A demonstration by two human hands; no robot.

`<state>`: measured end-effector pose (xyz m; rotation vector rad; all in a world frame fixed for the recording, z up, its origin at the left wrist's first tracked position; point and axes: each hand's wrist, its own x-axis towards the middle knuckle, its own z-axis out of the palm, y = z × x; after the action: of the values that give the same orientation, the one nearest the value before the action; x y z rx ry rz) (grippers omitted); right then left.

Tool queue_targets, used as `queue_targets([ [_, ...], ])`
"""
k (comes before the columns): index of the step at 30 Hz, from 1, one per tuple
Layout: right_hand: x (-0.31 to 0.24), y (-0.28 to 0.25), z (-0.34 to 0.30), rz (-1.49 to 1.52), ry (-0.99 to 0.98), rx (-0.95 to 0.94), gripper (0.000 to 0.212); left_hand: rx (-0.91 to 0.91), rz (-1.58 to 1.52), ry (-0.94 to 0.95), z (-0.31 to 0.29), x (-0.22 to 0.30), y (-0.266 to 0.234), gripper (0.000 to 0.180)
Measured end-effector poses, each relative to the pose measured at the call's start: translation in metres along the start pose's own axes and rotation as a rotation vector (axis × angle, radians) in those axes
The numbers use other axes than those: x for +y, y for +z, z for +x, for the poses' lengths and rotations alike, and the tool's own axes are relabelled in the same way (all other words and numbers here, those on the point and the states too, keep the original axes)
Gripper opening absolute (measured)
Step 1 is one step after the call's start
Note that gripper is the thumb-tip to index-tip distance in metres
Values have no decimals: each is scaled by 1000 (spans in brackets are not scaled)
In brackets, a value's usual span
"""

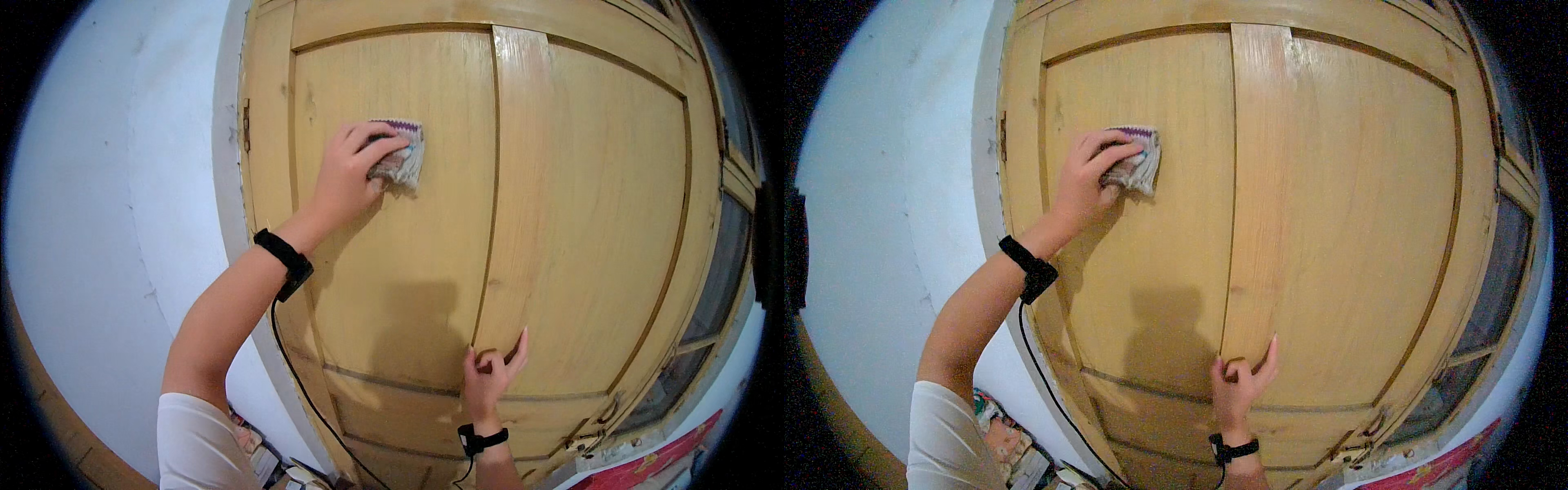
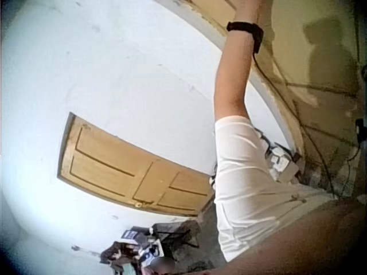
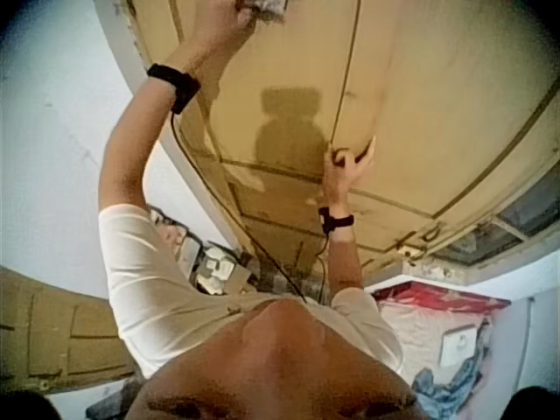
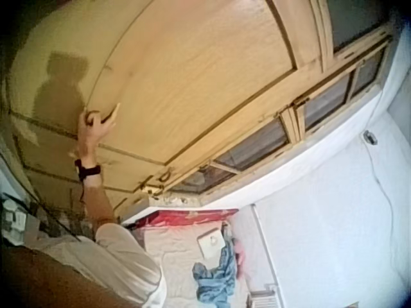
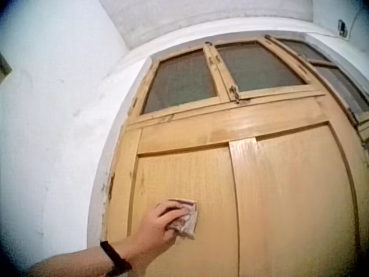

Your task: The person sands the surface of a wooden wardrobe door by hand using a piece of sandpaper, moving it back and forth over different areas of the wood.

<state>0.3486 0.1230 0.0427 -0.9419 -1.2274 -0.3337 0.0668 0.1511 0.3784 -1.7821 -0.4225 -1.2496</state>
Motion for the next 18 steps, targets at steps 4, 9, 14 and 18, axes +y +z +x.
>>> queue_targets([
  [4, 1, -1, 1, -45, -17, 1, 41, 30, -49, -28, -9, 6, 2, 65],
  [9, 5, 2, 0, -19, -26, 15, 41, 129, -16, -66, 28, -1, -2, 63],
  [14, 6, 2, 0, 3, -31, 20, 40, 122, 69, -27, 45, -9, -2, 64],
  [18, 5, 3, 1, -20, -45, 11, 40, 113, 108, -37, 38, -14, 2, 62],
])
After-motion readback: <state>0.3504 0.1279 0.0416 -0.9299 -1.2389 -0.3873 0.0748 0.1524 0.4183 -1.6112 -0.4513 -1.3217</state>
